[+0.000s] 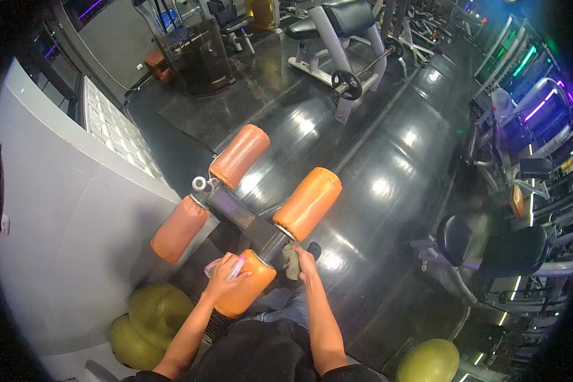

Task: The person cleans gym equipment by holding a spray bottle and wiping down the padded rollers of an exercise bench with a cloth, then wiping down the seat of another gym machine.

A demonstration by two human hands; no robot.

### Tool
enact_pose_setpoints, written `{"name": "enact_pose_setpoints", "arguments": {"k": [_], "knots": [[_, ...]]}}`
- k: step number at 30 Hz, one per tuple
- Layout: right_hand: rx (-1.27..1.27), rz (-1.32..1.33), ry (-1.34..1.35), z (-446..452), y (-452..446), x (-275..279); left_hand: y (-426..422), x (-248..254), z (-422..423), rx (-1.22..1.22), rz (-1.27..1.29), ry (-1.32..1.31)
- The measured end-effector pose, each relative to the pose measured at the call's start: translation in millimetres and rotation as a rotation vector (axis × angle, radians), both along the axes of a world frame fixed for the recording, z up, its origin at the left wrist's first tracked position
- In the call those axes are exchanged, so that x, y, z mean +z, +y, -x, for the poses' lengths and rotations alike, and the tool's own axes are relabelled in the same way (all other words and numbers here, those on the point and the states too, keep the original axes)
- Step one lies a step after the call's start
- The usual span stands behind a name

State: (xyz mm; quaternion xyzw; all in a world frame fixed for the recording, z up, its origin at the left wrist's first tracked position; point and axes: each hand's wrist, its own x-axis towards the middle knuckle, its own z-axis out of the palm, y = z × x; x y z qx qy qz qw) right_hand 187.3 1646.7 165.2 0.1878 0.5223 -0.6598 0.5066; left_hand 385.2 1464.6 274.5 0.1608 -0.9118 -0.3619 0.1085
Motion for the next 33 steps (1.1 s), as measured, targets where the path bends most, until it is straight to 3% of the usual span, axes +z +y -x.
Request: {"name": "enact_pose_setpoints", "arguments": {"k": [5,7,9,11,13,15,17,19,23,24,26,30,33], "knots": [[0.290,-0.149,0.241,-21.6,2.9,-7.0,1.3,-1.9,-1.2,0.032,-0.013,0.014],[0.505,-0.151,0.284,-24.4,12.3,30.9,0.6,-7.9,-2.4,0.064,-0.026,0.057],[0.553,-0.180,0.393,-21.1,18.8,72.4,1.8,-11.7,-2.9,0.100,-0.042,0.106],[0.568,-0.302,0.614,-16.6,23.3,100.7,4.1,-13.0,-4.8,0.147,-0.006,0.072],[0.492,-0.237,0.728,-11.5,25.3,90.7,4.9,-13.1,-4.8,0.159,0.013,0.076],[0.645,-0.515,1.399,-2.3,23.2,107.6,5.1,-20.4,-6.0,0.178,0.032,0.081],[0.740,-0.533,1.359,5.7,3.3,126.0,3.8,-32.8,-6.8,0.145,0.067,0.103],[0.920,-0.594,1.493,10.0,-17.4,117.3,3.5,-38.5,-8.8,0.169,0.035,0.096],[1.045,-0.453,1.828,20.6,-61.5,91.3,5.4,-24.8,-9.5,0.236,-0.107,0.058],[1.076,-0.428,1.829,27.1,-73.3,85.1,5.9,-27.1,-9.7,0.267,-0.116,0.052],[1.458,-0.575,1.773,37.4,-96.8,74.7,8.9,-32.3,-11.0,0.262,-0.115,0.031],[1.757,-0.688,1.680,34.9,-149.1,91.2,12.3,-25.1,-5.8,0.347,-0.174,-0.017],[1.839,-0.659,1.647,41.0,-180.4,67.8,10.8,-15.3,-0.1,0.417,-0.226,0.028]]}}
